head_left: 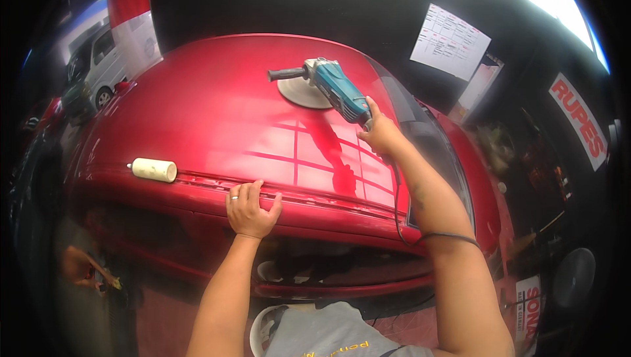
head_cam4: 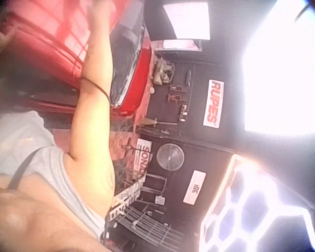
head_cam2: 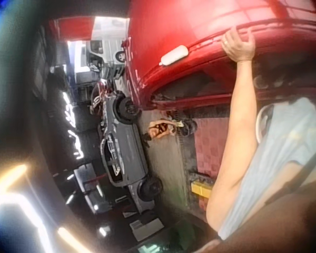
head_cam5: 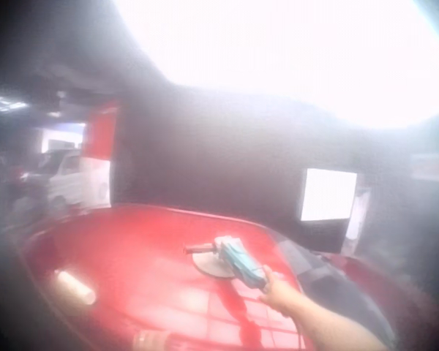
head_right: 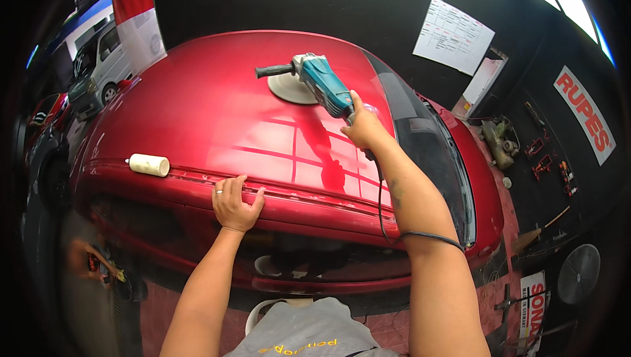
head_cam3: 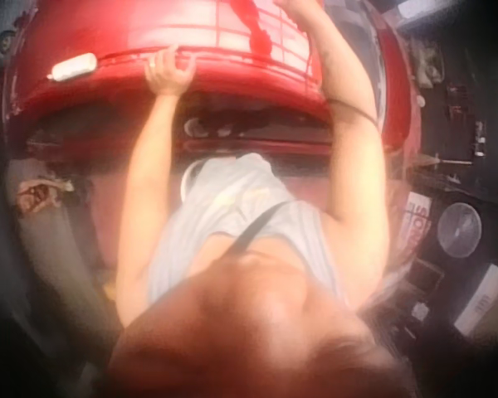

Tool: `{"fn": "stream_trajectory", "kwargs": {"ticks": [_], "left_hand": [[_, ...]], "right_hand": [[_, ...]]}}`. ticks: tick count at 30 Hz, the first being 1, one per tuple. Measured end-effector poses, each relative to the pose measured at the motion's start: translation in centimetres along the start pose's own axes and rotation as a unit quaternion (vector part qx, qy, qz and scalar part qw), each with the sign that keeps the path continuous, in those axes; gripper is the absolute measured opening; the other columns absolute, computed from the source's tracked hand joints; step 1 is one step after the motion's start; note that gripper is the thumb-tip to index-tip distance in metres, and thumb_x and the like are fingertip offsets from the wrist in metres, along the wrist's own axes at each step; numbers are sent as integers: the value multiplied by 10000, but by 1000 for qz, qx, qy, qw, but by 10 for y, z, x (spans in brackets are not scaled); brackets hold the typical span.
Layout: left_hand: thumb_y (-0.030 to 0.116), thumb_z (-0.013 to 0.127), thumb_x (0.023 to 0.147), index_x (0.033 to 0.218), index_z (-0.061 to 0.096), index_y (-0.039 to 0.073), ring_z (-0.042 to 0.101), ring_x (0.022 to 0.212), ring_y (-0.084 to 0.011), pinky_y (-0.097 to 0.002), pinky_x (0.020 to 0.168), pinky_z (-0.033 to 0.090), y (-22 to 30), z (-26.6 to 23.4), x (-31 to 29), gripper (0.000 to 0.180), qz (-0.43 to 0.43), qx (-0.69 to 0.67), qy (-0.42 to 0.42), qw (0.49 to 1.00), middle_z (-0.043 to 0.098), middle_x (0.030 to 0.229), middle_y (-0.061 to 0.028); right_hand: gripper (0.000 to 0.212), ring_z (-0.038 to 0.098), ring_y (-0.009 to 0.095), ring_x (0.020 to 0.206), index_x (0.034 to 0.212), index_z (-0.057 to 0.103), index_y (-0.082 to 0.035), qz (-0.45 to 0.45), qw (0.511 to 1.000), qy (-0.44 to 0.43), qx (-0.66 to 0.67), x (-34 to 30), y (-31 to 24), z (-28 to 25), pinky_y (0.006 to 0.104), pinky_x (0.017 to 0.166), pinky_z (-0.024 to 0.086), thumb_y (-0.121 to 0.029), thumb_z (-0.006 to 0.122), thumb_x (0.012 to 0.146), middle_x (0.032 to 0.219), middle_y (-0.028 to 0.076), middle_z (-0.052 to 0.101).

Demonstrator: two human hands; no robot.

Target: The person applies a white compound to the roof of a red car and uses a rotary polisher with a wool pad to buff the surface. The person moves the polisher in overlapping passes across the roof, occasionally pausing to reposition the tool.

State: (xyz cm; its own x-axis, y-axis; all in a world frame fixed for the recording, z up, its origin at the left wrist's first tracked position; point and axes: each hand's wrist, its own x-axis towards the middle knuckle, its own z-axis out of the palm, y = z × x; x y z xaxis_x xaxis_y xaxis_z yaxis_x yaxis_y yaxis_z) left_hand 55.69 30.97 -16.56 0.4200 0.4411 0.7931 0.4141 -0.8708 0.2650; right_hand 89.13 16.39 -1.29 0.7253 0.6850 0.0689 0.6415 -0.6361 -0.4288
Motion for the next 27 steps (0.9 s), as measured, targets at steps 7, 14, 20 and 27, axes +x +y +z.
{"fn": "stream_trajectory", "kwargs": {"ticks": [7,14,20,27], "left_hand": [[431,837,828,1171,726,84,633,1037,-346,-485,955,503,5,3,0,501,0,5,-10,1000,704,1058,-94],[443,835,825,1156,728,88,634,1030,-332,-483,955,506,3,1,0,497,4,18,-10,1000,701,1042,-87],[437,837,829,1169,725,89,634,1027,-337,-482,947,503,2,0,-2,500,-3,14,-6,1000,704,1049,-94],[441,839,832,1169,722,82,638,1024,-337,-476,942,502,2,-1,-1,507,0,14,-7,1000,713,1048,-92]], "right_hand": [[1197,759,445,1143,1775,94,-185,103,993,56,-13,-51,108,-27,477,1013,585,-226,880,873,1306,321,732],[1118,695,208,568,1782,65,-209,177,971,48,154,-111,127,-32,390,479,570,-78,790,942,956,167,753],[1118,708,216,587,1782,71,-225,175,974,32,139,-138,108,-34,395,490,574,-97,797,941,1005,200,761],[1129,783,359,765,1775,72,-233,65,996,-11,55,-113,41,-33,476,734,631,-152,816,930,1108,312,759]]}}
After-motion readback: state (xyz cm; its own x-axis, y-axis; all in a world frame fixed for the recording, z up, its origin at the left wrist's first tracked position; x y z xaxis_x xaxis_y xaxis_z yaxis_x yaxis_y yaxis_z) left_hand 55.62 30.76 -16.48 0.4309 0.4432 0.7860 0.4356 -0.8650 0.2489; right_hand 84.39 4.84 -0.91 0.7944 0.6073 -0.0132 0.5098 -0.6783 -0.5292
